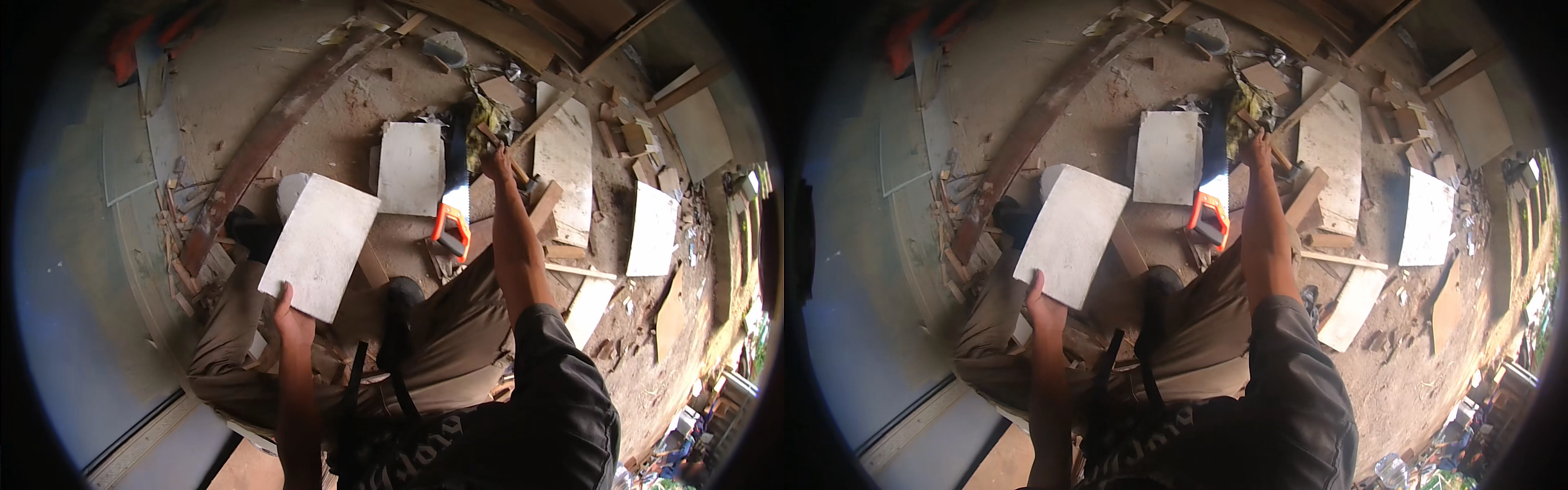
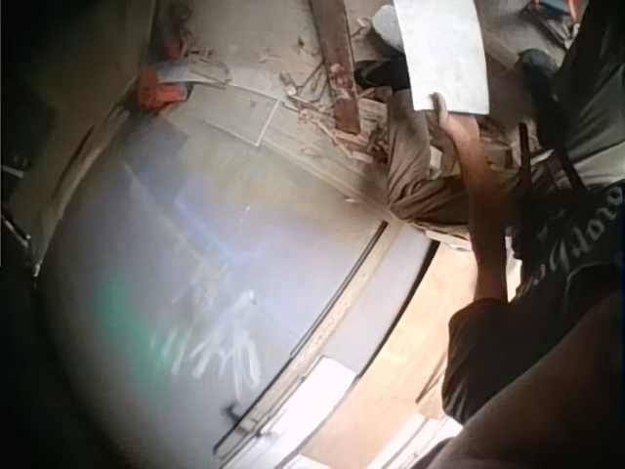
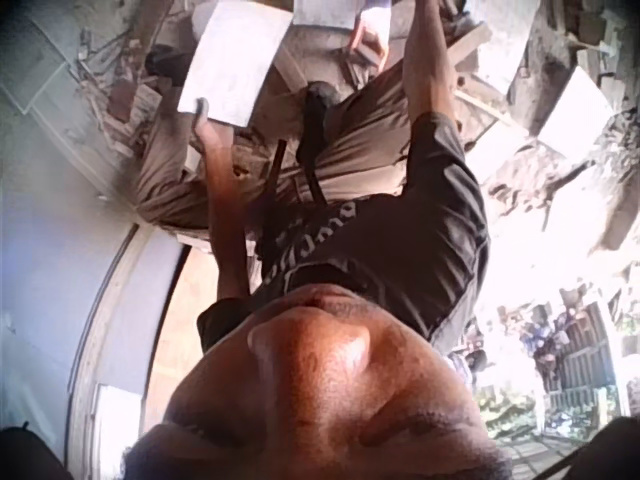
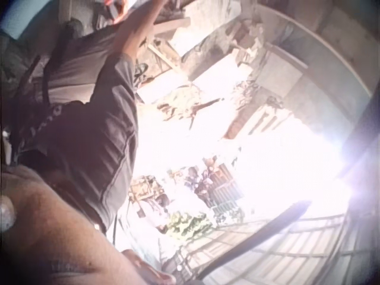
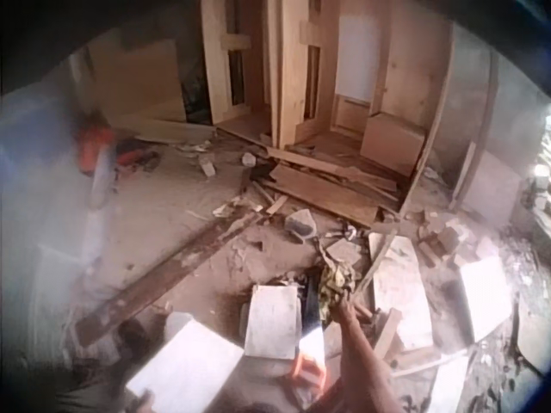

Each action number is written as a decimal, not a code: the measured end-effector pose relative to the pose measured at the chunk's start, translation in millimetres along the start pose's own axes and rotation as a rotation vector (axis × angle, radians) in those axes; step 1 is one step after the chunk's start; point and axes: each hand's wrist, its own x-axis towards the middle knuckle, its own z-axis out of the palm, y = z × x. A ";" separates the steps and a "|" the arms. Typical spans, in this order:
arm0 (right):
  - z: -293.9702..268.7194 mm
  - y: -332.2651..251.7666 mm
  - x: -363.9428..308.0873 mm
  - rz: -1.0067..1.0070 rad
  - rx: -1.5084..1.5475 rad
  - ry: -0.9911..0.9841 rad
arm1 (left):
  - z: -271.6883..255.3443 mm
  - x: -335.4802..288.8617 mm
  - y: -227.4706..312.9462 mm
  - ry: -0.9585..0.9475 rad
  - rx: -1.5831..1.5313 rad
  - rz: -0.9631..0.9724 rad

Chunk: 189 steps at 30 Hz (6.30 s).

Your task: The person sits on the floor and uses a hand saw to cut a white rectangular tile. They then use a hammer to tap the tile and a wooden stick to smooth its surface.

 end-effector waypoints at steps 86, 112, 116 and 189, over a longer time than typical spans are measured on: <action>-171.1 -351.8 -343.6 0.311 1.850 -0.521 | -51.4 -79.2 -42.0 0.063 0.704 1.379; -199.9 -372.0 -372.1 0.227 1.787 -0.507 | -53.9 -79.9 -14.0 0.033 0.585 1.747; -197.4 -368.9 -363.2 0.231 1.804 -0.420 | -49.5 -88.4 -14.7 0.217 0.845 1.812; -74.0 -204.5 -328.7 0.223 0.602 -0.732 | -3.1 14.2 -22.6 0.218 1.132 0.478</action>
